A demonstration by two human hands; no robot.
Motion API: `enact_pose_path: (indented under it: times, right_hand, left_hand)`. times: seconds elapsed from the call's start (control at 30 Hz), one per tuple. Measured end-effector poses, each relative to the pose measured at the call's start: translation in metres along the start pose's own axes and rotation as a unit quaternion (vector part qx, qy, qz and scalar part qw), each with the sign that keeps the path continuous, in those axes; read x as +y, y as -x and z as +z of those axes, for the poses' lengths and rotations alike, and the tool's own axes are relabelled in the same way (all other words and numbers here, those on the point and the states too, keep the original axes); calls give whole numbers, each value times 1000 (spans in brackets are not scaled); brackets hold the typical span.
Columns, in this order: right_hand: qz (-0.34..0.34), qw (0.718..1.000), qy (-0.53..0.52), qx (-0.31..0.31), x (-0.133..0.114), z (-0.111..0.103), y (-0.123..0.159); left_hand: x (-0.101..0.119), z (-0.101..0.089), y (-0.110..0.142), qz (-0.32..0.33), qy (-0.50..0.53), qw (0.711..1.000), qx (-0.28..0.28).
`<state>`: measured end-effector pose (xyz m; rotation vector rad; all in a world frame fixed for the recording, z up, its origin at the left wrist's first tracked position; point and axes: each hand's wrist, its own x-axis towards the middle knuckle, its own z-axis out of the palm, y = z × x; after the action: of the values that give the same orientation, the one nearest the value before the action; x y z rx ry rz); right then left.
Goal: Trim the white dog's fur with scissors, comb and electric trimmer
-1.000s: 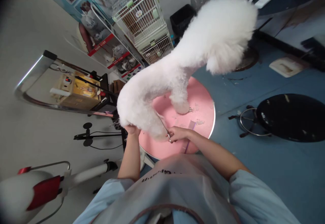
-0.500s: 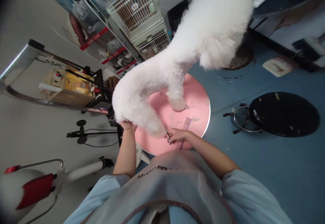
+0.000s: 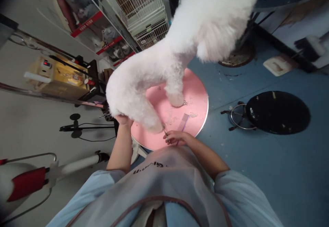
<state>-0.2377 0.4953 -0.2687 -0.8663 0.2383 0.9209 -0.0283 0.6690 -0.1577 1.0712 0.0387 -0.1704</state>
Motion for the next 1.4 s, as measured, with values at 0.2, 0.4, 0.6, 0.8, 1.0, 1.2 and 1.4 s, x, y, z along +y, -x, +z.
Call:
enact_pose_path:
  times: [0.2, 0.4, 0.6, 0.8, 1.0, 1.2, 1.4]
  right_hand:
    - [-7, 1000, 23, -7, 19, -7, -12]
    - [-36, 998, 48, 13, 30, -2, -27]
    - [-122, 991, 48, 37, 49, 7, -50]
    - [-93, 995, 14, 31, 64, 14, -63]
    - [-65, 998, 9, -7, 54, 8, -45]
    - [-32, 999, -2, -36, 39, -4, -32]
    - [-68, 997, 43, -9, 31, 0, -36]
  left_hand:
    - [0, -4, -2, -11, 25, 1000, 0]
    - [1, -1, -1, -16, 1, 1000, 21]
    - [4, 2, 1, -24, 5, 1000, 9]
    - [5, 1, 0, -26, -7, 999, 19]
    - [7, 4, 1, -31, -3, 999, 15]
    - [5, 1, 0, -23, -1, 1000, 11]
    - [2, -7, -3, -18, 18, 1000, -9]
